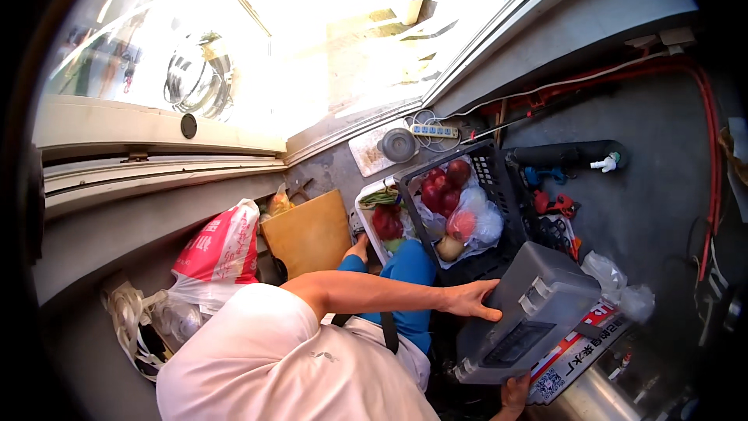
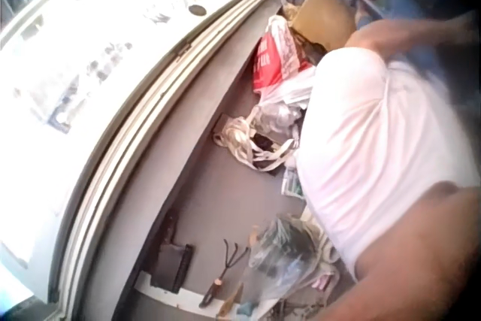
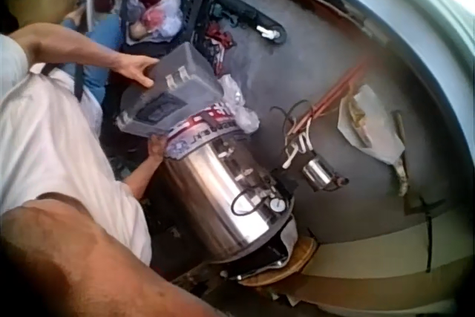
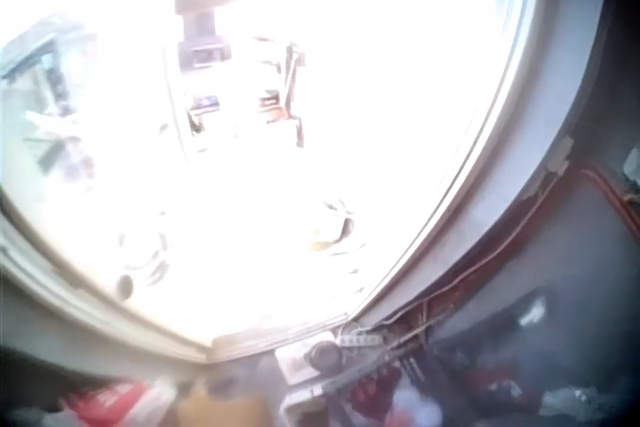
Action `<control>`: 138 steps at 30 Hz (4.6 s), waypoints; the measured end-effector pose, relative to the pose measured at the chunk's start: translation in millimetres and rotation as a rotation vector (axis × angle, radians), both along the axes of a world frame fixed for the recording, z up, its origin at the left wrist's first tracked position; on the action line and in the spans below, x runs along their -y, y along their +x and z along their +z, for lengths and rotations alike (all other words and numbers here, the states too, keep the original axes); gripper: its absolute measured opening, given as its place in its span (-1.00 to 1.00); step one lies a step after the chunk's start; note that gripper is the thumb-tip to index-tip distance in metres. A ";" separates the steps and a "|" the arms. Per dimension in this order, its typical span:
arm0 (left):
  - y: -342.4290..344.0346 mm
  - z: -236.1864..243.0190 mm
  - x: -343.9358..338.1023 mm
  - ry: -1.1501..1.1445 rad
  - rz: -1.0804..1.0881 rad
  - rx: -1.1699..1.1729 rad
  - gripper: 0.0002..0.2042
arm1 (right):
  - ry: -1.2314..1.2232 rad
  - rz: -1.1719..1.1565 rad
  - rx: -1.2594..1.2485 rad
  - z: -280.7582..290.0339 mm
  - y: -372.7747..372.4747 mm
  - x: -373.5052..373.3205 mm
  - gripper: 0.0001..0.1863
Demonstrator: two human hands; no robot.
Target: The person retrieves a tool case and a red pipe wrench from a cluttered storage area, then uses the pipe wrench to unscrew a brass fitting from a long cylindrical pump unit located in an outdoor utility sink.
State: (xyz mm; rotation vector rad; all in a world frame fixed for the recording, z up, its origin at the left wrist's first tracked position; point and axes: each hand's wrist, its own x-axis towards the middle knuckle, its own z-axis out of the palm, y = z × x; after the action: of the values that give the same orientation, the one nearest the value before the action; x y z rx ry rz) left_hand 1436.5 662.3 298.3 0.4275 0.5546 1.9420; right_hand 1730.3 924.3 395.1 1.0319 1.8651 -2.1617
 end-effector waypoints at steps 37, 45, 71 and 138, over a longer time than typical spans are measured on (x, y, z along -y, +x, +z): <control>-535.1 -8.5 431.6 -0.482 0.540 0.087 -0.38 | -0.070 0.676 -0.076 -44.0 -772.2 346.5 -0.43; -691.9 -53.5 550.9 -0.466 0.700 0.056 -0.36 | -0.169 0.765 -0.241 -65.4 -960.3 470.8 -0.34; -1319.7 -275.0 722.0 -0.620 0.550 0.671 -0.34 | -0.262 0.406 0.037 -314.1 -1487.6 724.4 -0.55; -1570.8 -317.2 651.0 -1.037 -0.381 -0.842 -0.71 | 0.414 -0.614 -0.197 -385.7 -1756.9 824.7 -0.73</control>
State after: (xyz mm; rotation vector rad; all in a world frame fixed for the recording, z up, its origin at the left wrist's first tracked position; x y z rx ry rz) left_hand -134.3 11.3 -18.9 0.5856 1.7435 0.8385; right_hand -26.7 99.6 9.4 1.7203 2.4040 -2.2793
